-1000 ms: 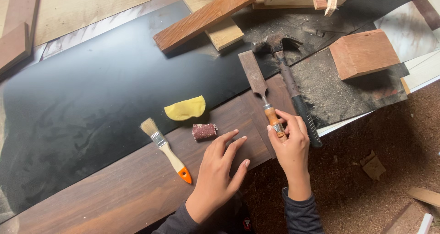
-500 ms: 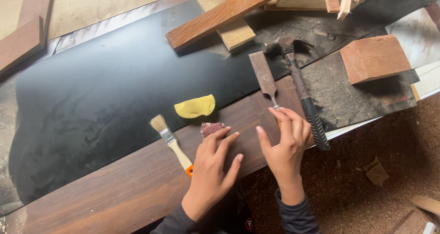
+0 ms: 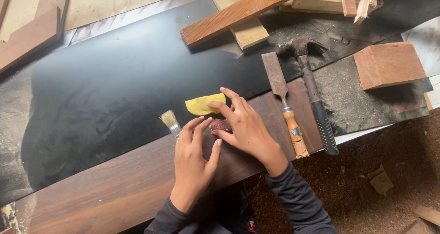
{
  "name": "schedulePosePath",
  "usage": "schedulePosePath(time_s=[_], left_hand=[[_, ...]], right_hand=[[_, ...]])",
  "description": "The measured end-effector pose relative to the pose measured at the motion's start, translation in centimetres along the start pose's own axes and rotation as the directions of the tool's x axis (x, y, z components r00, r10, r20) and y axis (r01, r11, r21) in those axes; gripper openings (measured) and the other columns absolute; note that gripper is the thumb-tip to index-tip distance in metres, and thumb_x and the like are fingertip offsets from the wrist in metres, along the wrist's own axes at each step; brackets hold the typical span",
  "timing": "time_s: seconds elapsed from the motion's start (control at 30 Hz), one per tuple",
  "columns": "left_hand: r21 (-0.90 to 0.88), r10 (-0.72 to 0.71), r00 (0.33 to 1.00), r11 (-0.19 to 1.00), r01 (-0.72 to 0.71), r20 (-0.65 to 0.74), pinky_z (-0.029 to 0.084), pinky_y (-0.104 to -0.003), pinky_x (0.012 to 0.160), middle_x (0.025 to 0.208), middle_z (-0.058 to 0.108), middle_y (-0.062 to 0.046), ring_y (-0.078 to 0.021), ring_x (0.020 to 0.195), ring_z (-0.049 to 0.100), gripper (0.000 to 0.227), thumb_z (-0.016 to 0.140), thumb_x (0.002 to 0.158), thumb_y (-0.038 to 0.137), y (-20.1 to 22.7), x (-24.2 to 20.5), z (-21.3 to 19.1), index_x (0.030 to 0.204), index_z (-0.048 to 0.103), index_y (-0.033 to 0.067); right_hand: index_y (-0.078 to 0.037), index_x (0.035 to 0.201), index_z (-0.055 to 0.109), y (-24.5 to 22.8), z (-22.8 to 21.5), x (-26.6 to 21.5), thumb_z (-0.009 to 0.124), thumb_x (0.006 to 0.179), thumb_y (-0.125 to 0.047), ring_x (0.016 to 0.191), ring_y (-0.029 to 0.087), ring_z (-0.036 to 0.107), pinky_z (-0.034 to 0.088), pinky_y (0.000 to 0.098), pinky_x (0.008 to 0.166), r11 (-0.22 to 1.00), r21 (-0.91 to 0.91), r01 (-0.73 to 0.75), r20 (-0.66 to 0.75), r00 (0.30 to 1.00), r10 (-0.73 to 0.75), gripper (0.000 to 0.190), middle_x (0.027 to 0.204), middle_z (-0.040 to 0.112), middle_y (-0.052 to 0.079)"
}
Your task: The person brushes dust off a dark wooden plank and a black mat using a paintbrush. They then use a sanding block to smooth the edges of a small wooden assembly. The person handles various tools and wood pieces on a workbench.
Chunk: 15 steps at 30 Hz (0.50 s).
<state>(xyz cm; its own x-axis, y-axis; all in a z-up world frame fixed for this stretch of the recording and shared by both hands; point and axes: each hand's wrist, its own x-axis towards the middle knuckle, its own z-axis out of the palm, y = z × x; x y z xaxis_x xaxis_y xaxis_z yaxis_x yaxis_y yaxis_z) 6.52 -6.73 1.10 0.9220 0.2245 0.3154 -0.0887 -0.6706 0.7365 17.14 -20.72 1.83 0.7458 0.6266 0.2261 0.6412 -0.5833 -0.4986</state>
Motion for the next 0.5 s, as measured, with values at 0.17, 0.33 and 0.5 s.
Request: schedulePosePath(time_s=[0.17,0.33,0.5], left_hand=[[-0.012,0.004,1.0,1.0,-0.004,0.005,0.047,-0.045,0.102,0.139,0.055,-0.016,-0.0347,0.124,0.058,0.051,0.071,0.088,0.021,-0.3,0.0,0.0,0.135,0.059,0.0048],[-0.057,0.013,0.999,0.998,-0.011,0.03,0.047,-0.046,0.101,0.142,0.053,-0.019,-0.0366,0.125,0.059,0.05,0.07,0.09,0.02,-0.5,0.1,0.1,0.136,0.058,0.0042],[-0.127,0.027,0.997,0.992,-0.019,0.066,0.047,-0.046,0.103,0.146,0.051,-0.02,-0.0376,0.124,0.06,0.054,0.07,0.09,0.019,-0.3,0.3,0.2,0.138,0.054,0.0011]], right_hand=[[-0.015,0.126,0.061,0.4,0.7,0.5,0.081,0.083,-0.021,0.1,0.027,0.069,0.057,0.0404,0.085,0.996,0.073,-0.054,0.009,0.999,0.053,0.048,0.141,0.054,0.015],[-0.01,0.119,0.064,0.8,1.4,0.7,0.076,0.087,-0.01,0.101,0.027,0.07,0.059,0.0365,0.08,0.976,0.216,-0.039,-0.093,0.994,0.061,0.034,0.132,0.055,0.015],[-0.009,0.112,0.068,1.3,1.0,0.9,0.072,0.089,-0.006,0.085,0.018,0.072,0.061,0.0292,0.069,0.925,0.348,-0.154,-0.12,0.971,0.207,0.023,0.123,0.057,0.01]])
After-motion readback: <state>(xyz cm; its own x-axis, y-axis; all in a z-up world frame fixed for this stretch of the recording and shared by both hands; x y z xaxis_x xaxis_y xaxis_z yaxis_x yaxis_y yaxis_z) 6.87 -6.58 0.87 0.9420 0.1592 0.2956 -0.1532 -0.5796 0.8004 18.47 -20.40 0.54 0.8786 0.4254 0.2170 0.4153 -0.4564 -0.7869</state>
